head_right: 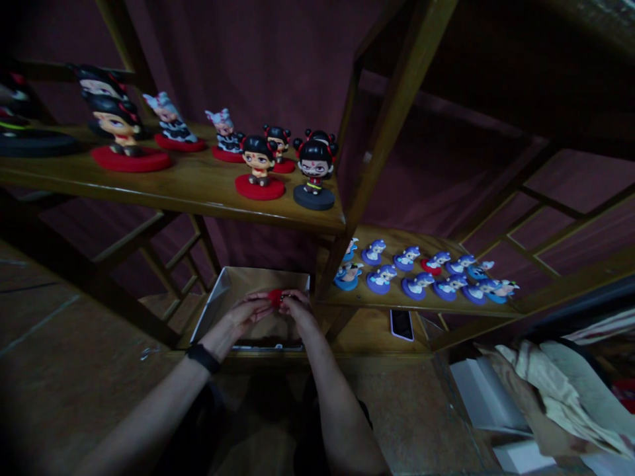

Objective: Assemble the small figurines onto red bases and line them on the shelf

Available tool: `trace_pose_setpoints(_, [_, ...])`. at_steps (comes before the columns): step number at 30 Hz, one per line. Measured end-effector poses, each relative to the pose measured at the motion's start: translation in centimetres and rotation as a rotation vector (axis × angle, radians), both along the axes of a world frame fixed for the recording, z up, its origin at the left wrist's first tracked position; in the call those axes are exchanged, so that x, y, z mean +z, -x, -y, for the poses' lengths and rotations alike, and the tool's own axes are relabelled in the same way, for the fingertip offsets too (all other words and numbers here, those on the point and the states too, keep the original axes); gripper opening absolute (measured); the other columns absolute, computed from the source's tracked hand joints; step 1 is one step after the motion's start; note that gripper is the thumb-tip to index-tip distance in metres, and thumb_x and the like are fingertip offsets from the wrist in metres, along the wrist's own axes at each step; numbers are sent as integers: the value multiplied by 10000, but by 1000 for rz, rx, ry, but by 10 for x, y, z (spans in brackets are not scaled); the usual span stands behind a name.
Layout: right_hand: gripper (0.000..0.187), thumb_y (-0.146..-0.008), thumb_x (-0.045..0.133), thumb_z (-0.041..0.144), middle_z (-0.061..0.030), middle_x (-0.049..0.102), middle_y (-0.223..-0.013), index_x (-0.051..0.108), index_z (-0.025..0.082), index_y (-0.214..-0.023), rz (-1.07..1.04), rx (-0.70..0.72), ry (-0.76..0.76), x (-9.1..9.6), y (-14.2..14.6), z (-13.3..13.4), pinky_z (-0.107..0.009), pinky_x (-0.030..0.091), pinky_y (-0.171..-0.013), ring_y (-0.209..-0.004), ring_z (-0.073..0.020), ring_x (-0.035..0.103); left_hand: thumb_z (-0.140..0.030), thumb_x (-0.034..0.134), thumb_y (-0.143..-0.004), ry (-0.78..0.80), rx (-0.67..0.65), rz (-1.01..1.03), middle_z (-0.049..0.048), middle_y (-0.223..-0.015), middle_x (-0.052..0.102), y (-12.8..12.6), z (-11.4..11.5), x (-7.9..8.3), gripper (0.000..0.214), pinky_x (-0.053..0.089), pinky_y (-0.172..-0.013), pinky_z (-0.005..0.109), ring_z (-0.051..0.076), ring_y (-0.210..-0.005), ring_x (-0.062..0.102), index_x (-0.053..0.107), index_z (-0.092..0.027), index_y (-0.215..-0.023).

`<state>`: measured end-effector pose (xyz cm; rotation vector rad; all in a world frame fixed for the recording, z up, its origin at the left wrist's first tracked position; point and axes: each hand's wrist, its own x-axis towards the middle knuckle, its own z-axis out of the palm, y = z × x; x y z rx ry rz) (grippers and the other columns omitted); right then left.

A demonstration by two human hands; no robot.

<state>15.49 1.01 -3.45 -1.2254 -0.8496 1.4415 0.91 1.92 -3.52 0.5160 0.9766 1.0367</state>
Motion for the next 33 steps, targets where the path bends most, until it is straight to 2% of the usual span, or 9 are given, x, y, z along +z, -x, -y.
trace_pose_setpoints(4, [195, -576, 648, 227, 21, 607, -629, 621, 182, -764, -127, -8, 6, 4, -3, 3, -248, 492, -588, -571, -96, 556, -32, 688, -610, -21, -100, 72, 83, -748, 694, 0, 0, 2, 175, 545, -735, 302, 162, -704, 665, 625, -102, -757])
trace_pose_setpoints(9, [203, -583, 630, 201, 12, 634, -677, 623, 178, -784, -160, 30, 10, 7, -5, 4, -246, 489, -602, -595, -97, 573, -73, 721, -600, -82, -179, 62, 72, -765, 686, 1, 1, 6, 203, 536, -744, 290, 154, -704, 659, 618, -108, -771])
trace_pose_setpoints(14, [213, -580, 633, 224, -5, 656, -756, 631, 173, -787, -119, 59, -12, 8, -4, 5, -255, 484, -625, -635, -108, 589, -134, 752, -563, -225, -183, -72, 49, -757, 672, -2, 2, 7, 251, 510, -726, 274, 140, -701, 639, 601, -122, -764])
trace_pose_setpoints(18, [202, -580, 627, 238, 6, 647, -734, 627, 179, -774, -61, 11, -14, 9, -2, 5, -242, 475, -605, -624, -105, 579, -156, 741, -535, -397, -116, -208, 10, -695, 644, -7, -1, 2, 244, 480, -676, 246, 115, -649, 598, 568, -145, -706])
trace_pose_setpoints(22, [216, -581, 628, 239, 17, 627, -677, 621, 184, -790, -68, -20, -9, 9, -2, 4, -236, 480, -581, -595, -100, 570, -132, 709, -515, -530, -58, -412, -8, -693, 627, -9, -2, 2, 271, 457, -651, 230, 119, -656, 585, 562, -173, -739])
trace_pose_setpoints(26, [251, -589, 654, 290, 17, 618, -655, 615, 188, -815, -83, -29, 5, 9, -3, 3, -241, 490, -557, -555, -96, 567, -101, 665, -539, -639, -73, -660, 36, -902, 649, -6, 0, 9, 459, 458, -699, 252, 163, -783, 608, 599, -204, -981])
trace_pose_setpoints(29, [282, -576, 673, 308, 9, 631, -694, 611, 188, -824, -83, -49, 12, 11, -2, 3, -237, 492, -535, -546, -93, 570, -97, 621, -588, -750, -123, -904, 61, -999, 626, -3, 3, 12, 434, 442, -794, 287, 200, -882, 591, 623, -210, -1007])
trace_pose_setpoints(33, [294, -559, 687, 317, 5, 637, -710, 619, 184, -813, -85, -77, 12, 12, -1, 3, -222, 484, -512, -539, -87, 563, -95, 544, -677, -853, -237, -1170, 82, -1003, 599, -1, 7, 11, 352, 419, -831, 297, 203, -906, 571, 622, -199, -1004])
